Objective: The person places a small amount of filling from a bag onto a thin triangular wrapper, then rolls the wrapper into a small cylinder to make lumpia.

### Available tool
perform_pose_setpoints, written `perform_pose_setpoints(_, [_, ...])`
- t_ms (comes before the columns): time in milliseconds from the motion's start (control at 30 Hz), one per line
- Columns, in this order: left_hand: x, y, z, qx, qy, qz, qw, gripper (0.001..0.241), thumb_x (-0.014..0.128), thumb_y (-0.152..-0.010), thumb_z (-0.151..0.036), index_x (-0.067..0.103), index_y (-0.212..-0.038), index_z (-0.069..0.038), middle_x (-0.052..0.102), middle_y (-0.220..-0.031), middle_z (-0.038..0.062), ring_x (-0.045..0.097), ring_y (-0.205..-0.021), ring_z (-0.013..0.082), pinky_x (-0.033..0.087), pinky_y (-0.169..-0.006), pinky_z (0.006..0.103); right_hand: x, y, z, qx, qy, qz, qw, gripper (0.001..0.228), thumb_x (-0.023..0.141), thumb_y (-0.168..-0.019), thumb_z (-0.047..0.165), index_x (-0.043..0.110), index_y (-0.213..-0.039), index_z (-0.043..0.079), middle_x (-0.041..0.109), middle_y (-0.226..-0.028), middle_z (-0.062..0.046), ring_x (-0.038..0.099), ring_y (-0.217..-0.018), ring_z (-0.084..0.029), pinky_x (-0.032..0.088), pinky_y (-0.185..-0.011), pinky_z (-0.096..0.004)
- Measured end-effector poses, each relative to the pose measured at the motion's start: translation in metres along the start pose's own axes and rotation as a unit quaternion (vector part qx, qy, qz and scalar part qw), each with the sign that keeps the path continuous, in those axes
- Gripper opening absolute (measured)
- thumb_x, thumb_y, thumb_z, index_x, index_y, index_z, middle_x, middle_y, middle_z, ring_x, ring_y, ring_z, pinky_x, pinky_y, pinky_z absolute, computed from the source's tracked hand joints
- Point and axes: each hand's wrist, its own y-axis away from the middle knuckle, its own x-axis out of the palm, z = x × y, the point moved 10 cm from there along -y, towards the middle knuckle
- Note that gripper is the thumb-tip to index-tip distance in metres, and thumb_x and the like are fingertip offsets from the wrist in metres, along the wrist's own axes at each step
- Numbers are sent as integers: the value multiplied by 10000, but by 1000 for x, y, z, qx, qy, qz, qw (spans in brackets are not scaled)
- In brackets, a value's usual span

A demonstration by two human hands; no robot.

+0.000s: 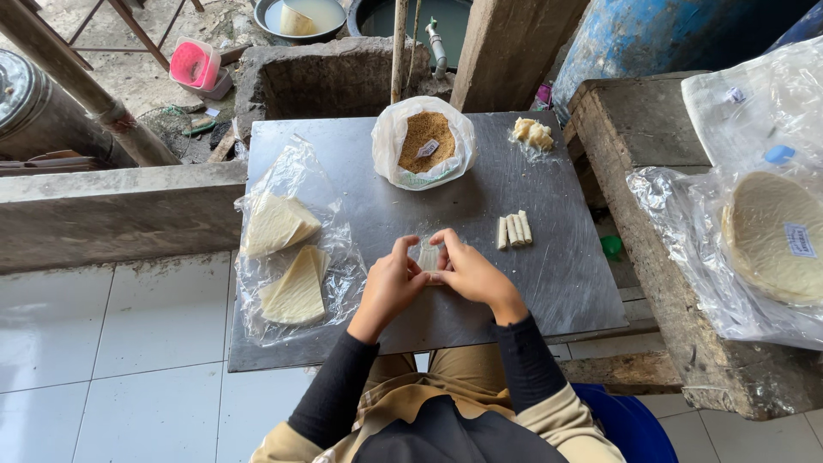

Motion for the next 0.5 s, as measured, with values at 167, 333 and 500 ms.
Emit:
perform_pose_setpoints(167, [-5, -5, -1, 34, -11, -49, 998, 696, 876, -701, -167, 530, -1292, -44, 712, -816, 115, 711, -822, 322, 541, -723, 410, 1, -13, 1, 1, 35, 4, 999, 648, 837, -766, 71, 437, -1275, 45, 601, -833, -89, 621, -770, -231, 532, -706, -370])
perform_pose_setpoints(333, [5, 7, 4, 98, -36, -75, 992, 526, 762, -829, -111, 570, -1318, -87, 748, -886, 45, 708, -885, 271, 523, -757, 395, 3, 9, 11, -40, -14, -40, 998, 584, 666, -859, -27, 440, -1390, 62, 665, -877, -92, 678, -827, -228, 554, -770, -364])
perform_pose_setpoints(500, [10, 31, -18, 184, -174, -98, 962, 460, 694, -881, -149, 574, -1324, -109, 741, -860, -20, 668, -810, 191, 426, -750, 374, -4, 46, 34, -147, 79, -166, 972, 619, 686, -884, -21, 448, -1448, 70, 738, -978, -71, 699, -941, -256, 486, -900, -425])
